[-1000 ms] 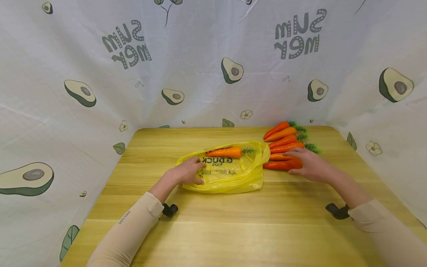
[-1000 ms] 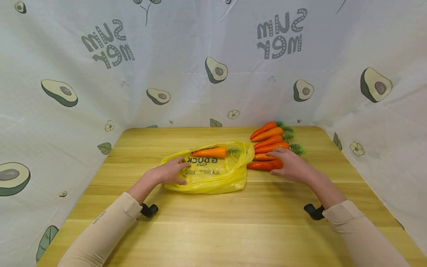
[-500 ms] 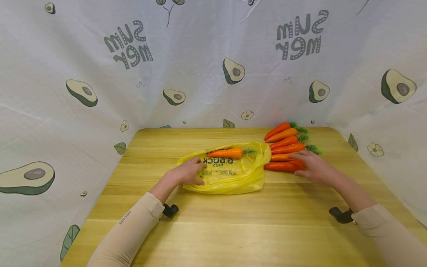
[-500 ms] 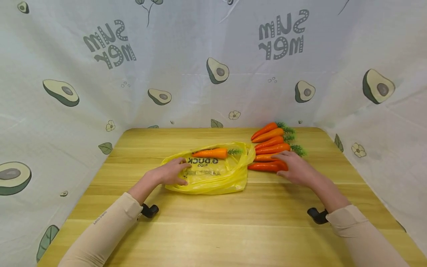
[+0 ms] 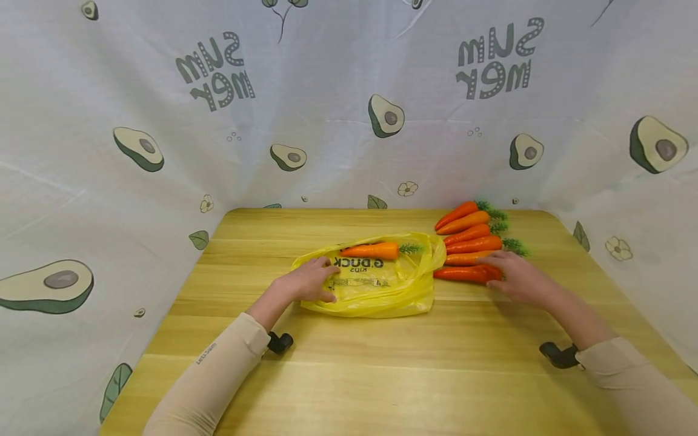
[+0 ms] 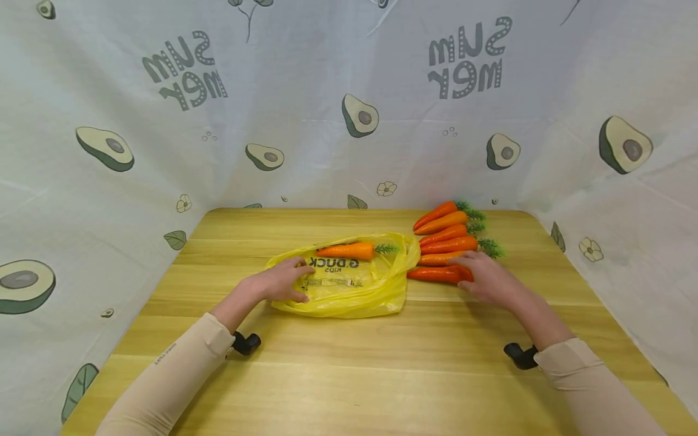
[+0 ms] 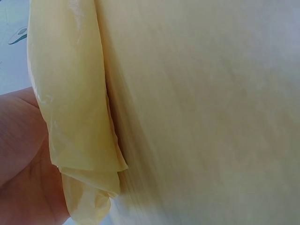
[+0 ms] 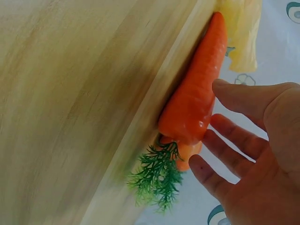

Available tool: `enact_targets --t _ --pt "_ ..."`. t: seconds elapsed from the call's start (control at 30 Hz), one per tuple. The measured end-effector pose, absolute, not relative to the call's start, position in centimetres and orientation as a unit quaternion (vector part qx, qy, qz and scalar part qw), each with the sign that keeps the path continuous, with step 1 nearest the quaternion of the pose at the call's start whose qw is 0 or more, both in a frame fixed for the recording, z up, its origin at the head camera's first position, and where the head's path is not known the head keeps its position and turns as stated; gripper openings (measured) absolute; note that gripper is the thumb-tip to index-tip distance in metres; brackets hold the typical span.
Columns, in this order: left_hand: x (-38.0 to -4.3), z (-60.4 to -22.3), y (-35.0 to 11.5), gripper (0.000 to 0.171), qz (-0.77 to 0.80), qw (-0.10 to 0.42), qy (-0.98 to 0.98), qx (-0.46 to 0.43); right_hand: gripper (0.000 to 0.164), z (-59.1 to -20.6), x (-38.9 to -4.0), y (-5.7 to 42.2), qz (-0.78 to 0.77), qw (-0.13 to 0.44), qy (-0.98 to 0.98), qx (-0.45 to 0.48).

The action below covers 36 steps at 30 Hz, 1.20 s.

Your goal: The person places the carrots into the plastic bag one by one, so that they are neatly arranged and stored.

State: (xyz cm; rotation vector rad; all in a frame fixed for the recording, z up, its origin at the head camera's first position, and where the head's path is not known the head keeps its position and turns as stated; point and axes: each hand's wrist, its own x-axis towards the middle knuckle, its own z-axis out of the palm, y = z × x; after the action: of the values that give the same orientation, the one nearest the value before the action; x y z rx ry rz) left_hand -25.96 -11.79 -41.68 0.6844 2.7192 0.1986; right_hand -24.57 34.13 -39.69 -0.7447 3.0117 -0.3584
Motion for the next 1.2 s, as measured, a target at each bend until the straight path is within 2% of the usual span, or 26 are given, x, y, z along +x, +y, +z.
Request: enact_targets --t 0.4,1.2 --pt "-26.1 -41.8 -11.7 0.074 0.067 0.167 0.955 0.238 0.041 -40.8 -25.2 34.3 -0.082 -0.022 0.961 -0.263" --pt "-25.9 -41.7 -11.8 0.074 0.071 0.166 0.954 0.238 0.040 -41.2 -25.1 34.2 -0.075 -0.010 0.964 -0.256"
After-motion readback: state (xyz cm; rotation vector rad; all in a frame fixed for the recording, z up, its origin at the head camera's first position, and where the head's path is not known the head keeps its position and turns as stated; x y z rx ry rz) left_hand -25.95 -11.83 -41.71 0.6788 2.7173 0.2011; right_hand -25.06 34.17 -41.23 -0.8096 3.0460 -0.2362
